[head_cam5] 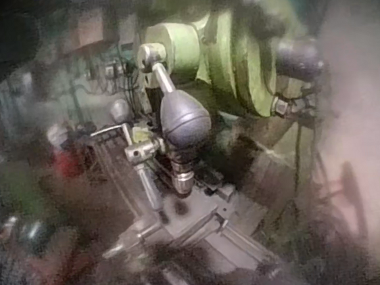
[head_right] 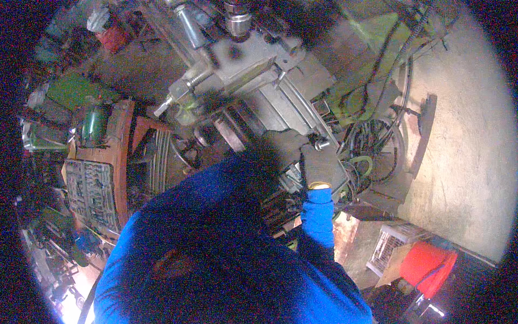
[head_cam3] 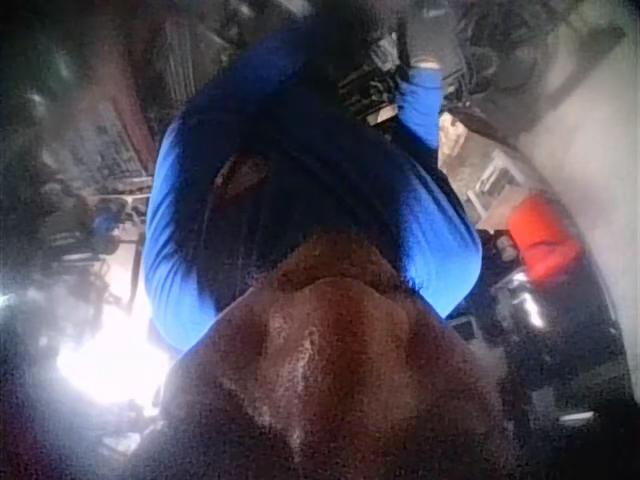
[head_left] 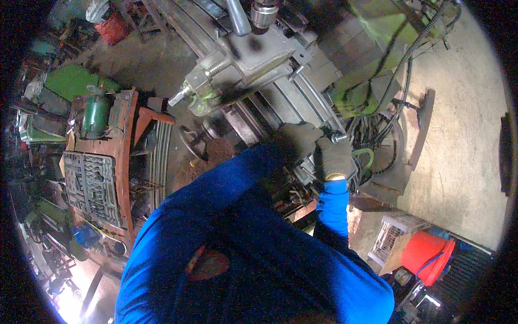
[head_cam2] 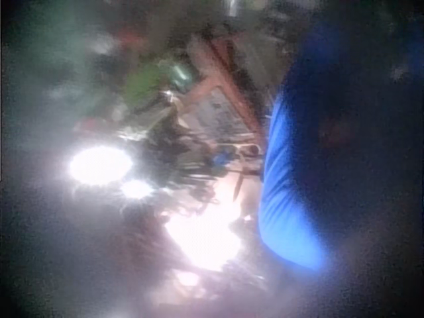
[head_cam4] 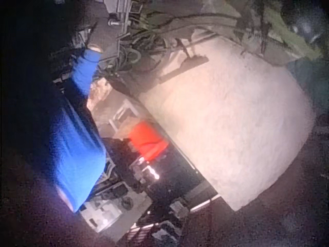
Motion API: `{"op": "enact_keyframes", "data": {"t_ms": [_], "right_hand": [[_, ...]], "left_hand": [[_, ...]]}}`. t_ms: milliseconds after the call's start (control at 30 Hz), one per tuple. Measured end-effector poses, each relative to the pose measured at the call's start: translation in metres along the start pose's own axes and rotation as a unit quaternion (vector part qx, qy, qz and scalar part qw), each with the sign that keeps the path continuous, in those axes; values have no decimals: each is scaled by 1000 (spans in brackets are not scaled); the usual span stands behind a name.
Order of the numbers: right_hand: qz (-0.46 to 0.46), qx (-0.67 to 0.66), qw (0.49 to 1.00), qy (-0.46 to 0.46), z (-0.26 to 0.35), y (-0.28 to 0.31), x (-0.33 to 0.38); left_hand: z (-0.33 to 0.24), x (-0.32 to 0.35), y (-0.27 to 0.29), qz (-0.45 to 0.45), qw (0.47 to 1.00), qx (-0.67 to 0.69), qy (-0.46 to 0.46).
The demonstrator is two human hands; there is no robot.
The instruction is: The person operates a milling machine in a workshop. They adjust the machine's controls and use a tool to work on a metal part secured in the machine's vise.
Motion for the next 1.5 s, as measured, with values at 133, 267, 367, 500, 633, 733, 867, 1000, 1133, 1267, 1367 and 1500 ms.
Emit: {"op": "enact_keyframes", "data": {"t_ms": [133,267,367,500,633,733,867,1000,1133,1267,1367,1500], "right_hand": [[12,-2,1000,26,-36,3,1],[-47,42,988,140,-19,8,11],[-89,186,937,283,44,20,45],[-57,78,972,213,64,-5,48],[20,147,967,208,81,-39,49],[-1,115,951,287,109,-51,65],[-110,276,841,453,154,-69,101],[72,-138,985,77,125,-95,104],[109,-131,982,77,158,-121,139],[132,-141,978,84,187,-154,180],[93,-60,989,98,203,-165,209],[79,-48,989,113,235,-164,253]], "left_hand": [[-18,-1,15,2,997,45,-68],[12,4,8,-56,975,215,-6],[24,18,21,-93,954,282,42],[35,39,39,-142,949,279,47],[58,66,53,-244,931,270,7],[86,92,42,-238,926,286,65],[114,124,25,-132,762,584,248],[96,157,72,-172,770,577,212],[92,203,118,-190,901,363,139],[104,248,142,-128,976,91,150],[112,284,145,-107,936,274,196],[137,323,114,-116,715,652,221]]}}
Point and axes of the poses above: each hand's wrist, its own x-axis away from the middle knuckle, its own y-axis out of the back of the hand, z = x × y, the point moved 10 cm from there along -x, towards the middle knuckle, and after that the axes turned 7 degrees about x, right-handed, at the moved point
